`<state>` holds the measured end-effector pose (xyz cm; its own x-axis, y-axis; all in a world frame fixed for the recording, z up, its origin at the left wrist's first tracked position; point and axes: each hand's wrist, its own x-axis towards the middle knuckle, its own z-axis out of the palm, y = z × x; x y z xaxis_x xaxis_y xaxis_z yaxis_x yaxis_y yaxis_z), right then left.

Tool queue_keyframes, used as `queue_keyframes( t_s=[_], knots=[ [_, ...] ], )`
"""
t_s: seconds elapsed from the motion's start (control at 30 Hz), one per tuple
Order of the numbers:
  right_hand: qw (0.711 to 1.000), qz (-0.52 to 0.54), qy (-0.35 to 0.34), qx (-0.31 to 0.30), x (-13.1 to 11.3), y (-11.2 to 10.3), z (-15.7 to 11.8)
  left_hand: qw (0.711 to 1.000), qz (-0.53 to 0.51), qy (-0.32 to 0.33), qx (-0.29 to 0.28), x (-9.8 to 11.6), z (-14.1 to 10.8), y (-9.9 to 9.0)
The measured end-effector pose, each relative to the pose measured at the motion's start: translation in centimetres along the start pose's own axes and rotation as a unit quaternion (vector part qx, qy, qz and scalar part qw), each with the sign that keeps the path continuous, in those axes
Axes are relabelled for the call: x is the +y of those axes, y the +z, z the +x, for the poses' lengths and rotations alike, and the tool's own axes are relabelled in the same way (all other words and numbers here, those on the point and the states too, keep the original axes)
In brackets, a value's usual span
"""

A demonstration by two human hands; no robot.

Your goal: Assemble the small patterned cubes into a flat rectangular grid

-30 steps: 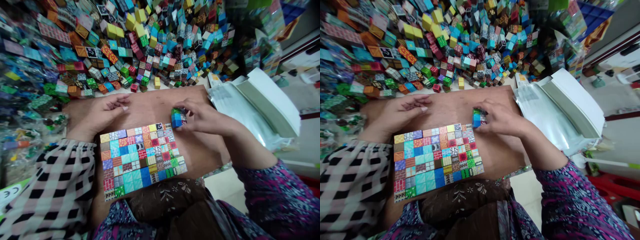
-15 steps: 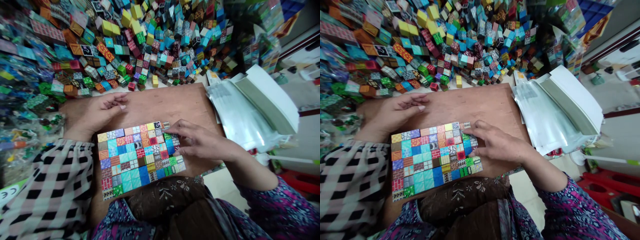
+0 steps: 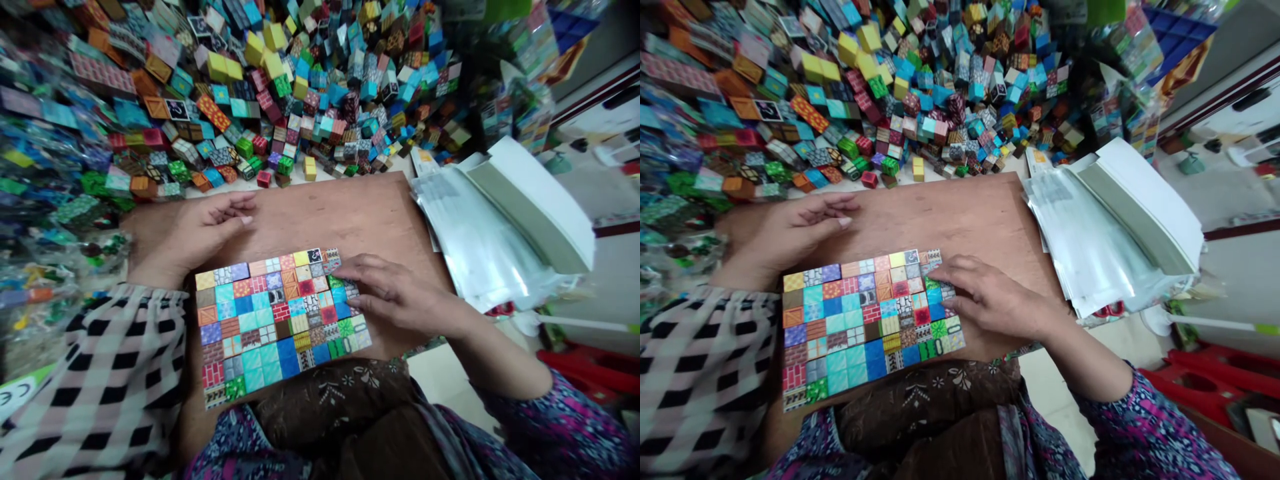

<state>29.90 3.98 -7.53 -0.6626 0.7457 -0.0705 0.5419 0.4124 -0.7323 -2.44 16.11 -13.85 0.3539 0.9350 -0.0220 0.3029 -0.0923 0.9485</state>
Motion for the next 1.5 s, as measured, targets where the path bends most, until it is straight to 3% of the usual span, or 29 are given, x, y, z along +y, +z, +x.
queue_keyframes(
  t_s=[0.27, 0.47, 0.7, 0.83, 1.0, 1.1, 1.23, 1.4, 1.5],
  knots=[
    [0.994, -0.029, 0.050, 0.088, 0.2, 0.6, -0.5, 1.000, -0.008, -0.001, -0.013, -0.8, 0.3, -0.4],
    [0.993, 0.008, 0.053, 0.104, 0.0, 2.0, -0.5, 1.000, -0.002, -0.002, -0.004, -0.3, 0.0, -0.4],
    [0.989, -0.070, 0.047, 0.125, 0.8, -0.1, 1.1, 1.000, 0.000, -0.002, -0.003, -0.8, -0.2, -0.8],
    [0.983, -0.065, 0.061, 0.161, 3.3, -1.9, 4.2, 1.000, 0.015, -0.005, 0.000, -1.2, -0.2, -0.8],
    [0.973, -0.083, 0.069, 0.203, 5.2, -2.6, 11.1, 1.000, 0.011, -0.023, -0.003, -0.8, -0.3, -0.7],
    [0.958, -0.164, 0.083, 0.218, 4.3, -2.3, 15.3, 1.000, 0.000, -0.030, -0.006, -0.5, -0.4, -0.8],
    [0.919, -0.294, 0.157, 0.211, 2.0, -1.7, 19.2, 1.000, -0.008, -0.024, -0.011, -0.6, -0.4, -0.8],
    [0.900, -0.369, 0.178, 0.151, 0.8, -1.2, 21.4, 1.000, -0.005, -0.006, -0.013, -1.0, -0.4, -0.8],
    [0.905, -0.355, 0.173, 0.159, 1.5, -1.5, 21.6, 1.000, 0.000, 0.004, -0.009, -1.0, -0.4, -0.8]
  ],
)
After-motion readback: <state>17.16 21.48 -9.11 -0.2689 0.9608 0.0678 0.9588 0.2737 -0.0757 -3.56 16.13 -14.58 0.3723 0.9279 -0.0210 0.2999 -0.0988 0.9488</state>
